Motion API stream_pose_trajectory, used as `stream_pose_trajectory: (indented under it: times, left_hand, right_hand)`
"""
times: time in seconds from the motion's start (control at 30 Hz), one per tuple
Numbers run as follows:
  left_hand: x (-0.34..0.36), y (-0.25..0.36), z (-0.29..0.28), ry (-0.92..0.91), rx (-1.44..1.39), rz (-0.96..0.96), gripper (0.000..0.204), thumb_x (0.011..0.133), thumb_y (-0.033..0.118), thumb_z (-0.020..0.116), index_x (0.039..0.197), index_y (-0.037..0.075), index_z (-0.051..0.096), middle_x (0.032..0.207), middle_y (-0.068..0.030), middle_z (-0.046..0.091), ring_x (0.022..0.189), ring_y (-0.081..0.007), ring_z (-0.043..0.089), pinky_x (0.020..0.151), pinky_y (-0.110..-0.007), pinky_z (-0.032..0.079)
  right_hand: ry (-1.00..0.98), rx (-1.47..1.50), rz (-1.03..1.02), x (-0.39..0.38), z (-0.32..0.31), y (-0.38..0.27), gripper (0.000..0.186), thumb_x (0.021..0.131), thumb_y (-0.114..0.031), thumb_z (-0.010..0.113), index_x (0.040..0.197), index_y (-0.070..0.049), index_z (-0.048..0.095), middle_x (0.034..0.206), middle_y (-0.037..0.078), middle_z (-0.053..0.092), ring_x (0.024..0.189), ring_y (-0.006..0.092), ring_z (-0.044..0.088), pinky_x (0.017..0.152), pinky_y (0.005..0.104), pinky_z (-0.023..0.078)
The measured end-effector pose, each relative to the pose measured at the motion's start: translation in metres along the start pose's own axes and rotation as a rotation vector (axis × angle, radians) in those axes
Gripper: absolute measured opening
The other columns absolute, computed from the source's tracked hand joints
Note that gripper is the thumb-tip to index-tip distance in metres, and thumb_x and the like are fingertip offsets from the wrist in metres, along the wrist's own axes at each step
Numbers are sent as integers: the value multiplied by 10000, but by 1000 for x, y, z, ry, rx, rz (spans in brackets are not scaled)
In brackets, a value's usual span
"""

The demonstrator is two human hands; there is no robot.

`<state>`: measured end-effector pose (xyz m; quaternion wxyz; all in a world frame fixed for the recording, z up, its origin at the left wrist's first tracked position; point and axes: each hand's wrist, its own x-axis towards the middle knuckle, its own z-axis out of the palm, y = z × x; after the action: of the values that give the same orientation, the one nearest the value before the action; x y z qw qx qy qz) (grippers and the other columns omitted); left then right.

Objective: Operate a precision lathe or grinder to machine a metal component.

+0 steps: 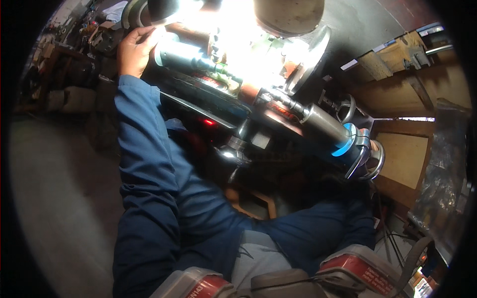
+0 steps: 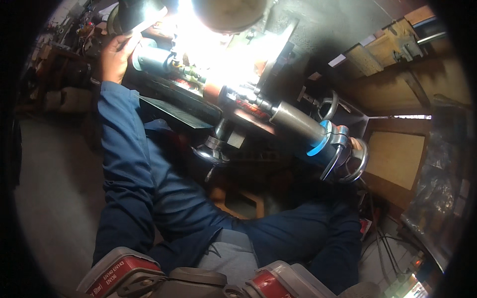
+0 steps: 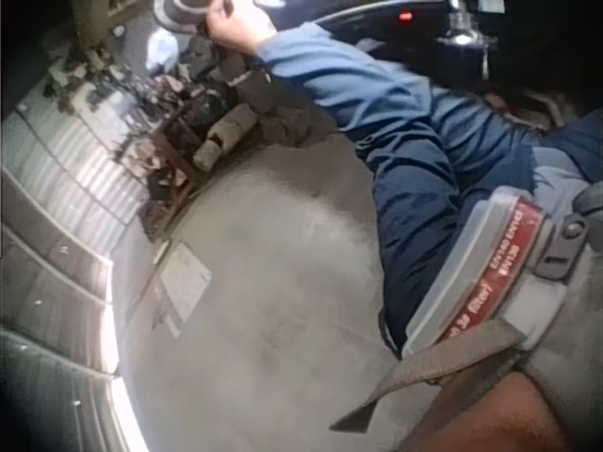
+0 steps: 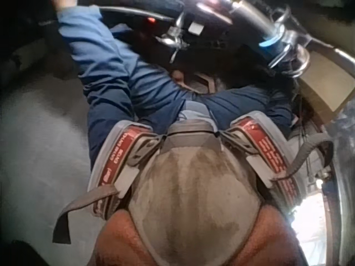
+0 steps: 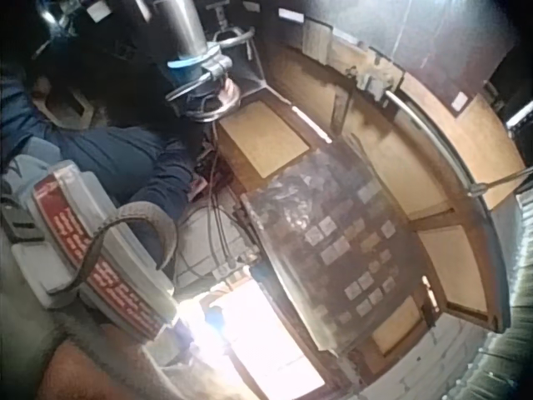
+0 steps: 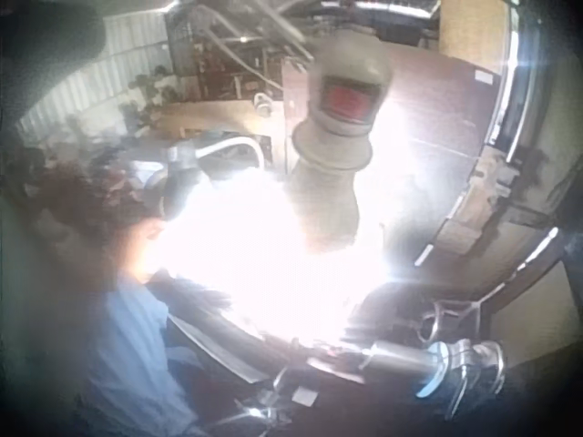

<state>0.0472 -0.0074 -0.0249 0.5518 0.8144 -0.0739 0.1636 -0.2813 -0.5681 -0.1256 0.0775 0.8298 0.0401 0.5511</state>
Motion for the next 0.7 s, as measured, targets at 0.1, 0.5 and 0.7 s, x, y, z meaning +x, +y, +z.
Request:
stream_pose_trajectory:
  times: [0.1,0.5,0.7]
  left_hand:
    - [2,2,6,1,-13,10,249,798,123,773,987,-13,688,927,-59,704,834,-95,633,752,-222,488]
    - [15,-13,16,-111,-142,-28,226,825,117,750,1005,1,678,951,-39,682,846,-79,608,738,-225,483]
    - [20,21,7,-271,543,29,380,919,378,552,1135,75,629,1077,-160,664,1016,-313,638,850,-375,488]
  right_hand:
    - [-160,-60,216,-73,-31,15,413,903,-380,542,1017,15,580,882,131,618,708,295,586,653,412,484]
    - [-414,-34,475,-155,-45,43,432,834,-302,647,1112,16,558,1088,149,591,914,320,583,790,405,476]
    - [-851,511,1122,79,-71,-30,351,743,-148,651,1042,27,592,944,171,659,899,281,635,789,359,477]
